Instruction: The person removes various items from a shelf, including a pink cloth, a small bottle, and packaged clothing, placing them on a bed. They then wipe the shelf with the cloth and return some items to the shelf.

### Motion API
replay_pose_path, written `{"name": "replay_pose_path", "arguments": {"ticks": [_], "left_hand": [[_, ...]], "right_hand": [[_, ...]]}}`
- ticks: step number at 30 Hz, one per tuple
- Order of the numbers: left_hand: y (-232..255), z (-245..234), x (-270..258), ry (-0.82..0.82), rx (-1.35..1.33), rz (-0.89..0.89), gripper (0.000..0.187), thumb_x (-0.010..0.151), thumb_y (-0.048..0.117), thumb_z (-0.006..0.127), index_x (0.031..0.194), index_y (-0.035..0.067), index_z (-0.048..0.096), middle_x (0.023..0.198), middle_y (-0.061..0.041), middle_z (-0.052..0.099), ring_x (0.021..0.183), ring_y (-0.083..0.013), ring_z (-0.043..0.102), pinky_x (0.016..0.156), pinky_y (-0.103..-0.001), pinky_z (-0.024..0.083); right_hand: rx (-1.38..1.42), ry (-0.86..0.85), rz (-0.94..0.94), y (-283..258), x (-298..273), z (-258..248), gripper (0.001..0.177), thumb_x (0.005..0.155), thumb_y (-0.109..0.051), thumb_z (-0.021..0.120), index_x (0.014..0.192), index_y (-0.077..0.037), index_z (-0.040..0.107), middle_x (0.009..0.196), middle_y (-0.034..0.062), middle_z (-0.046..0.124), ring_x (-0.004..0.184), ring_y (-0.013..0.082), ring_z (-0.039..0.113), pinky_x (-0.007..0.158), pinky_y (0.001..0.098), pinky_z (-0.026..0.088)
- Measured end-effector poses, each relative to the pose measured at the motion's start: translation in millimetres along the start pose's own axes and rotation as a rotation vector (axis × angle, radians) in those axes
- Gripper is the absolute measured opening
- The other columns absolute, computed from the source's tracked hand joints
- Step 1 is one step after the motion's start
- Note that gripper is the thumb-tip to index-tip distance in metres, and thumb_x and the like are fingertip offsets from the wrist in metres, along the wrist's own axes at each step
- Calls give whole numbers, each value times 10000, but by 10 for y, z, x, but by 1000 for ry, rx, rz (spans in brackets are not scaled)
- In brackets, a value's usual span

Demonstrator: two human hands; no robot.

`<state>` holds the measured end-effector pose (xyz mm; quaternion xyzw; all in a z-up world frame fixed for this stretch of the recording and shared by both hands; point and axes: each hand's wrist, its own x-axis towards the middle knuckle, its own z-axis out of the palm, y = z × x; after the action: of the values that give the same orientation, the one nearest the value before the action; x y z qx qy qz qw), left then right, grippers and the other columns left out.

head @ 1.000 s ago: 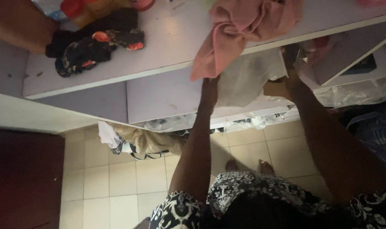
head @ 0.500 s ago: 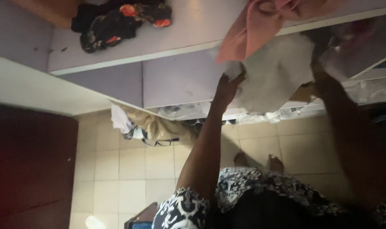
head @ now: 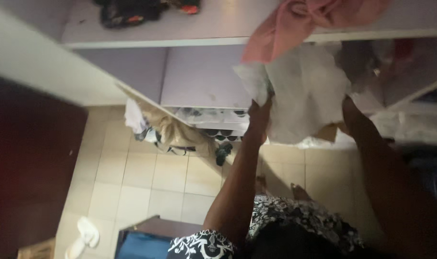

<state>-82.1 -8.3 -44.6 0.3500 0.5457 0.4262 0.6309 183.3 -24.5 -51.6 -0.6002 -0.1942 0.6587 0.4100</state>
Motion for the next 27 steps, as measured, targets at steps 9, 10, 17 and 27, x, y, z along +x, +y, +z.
{"name": "replay_pose_path", "arguments": {"ticks": [9, 10, 17, 27], "left_hand": [[-345, 30, -779, -3, -141, 7, 783, 979, 334, 643, 1598, 60, 249, 1525, -161, 478, 1325, -296, 539, 1095, -448, 467], [-470, 16, -887, 13, -208, -15, 762, 962, 308, 659, 1583, 40, 307, 1502, -178, 530, 1305, -310, 571, 1082, -453, 477], [-875, -362, -1452, 146, -328, 80, 689, 960, 267, 679, 1550, 15, 427, 1450, -144, 591, 1241, -266, 608, 1018, -407, 500], [-1223, -1341, -2681, 420, -428, 89, 750, 925, 255, 687, 1568, 36, 371, 1475, -117, 554, 1293, -257, 556, 1065, -385, 466]], "right_hand": [[-161, -197, 48, 218, -155, -361, 636, 1023, -562, 447, 1482, -126, 495, 1353, 89, 601, 1187, 264, 609, 924, 450, 531], [-185, -218, 64, 281, -197, -389, 631, 1024, -556, 449, 1482, -124, 495, 1355, 88, 602, 1187, 261, 609, 926, 447, 531], [-325, -406, 130, 520, -347, 27, 602, 1035, -511, 461, 1486, -113, 497, 1363, 84, 606, 1190, 243, 615, 937, 423, 534], [-503, -675, 191, 1185, -730, 1204, 563, 1050, -446, 479, 1491, -97, 500, 1376, 77, 612, 1193, 216, 623, 953, 389, 538]]}}
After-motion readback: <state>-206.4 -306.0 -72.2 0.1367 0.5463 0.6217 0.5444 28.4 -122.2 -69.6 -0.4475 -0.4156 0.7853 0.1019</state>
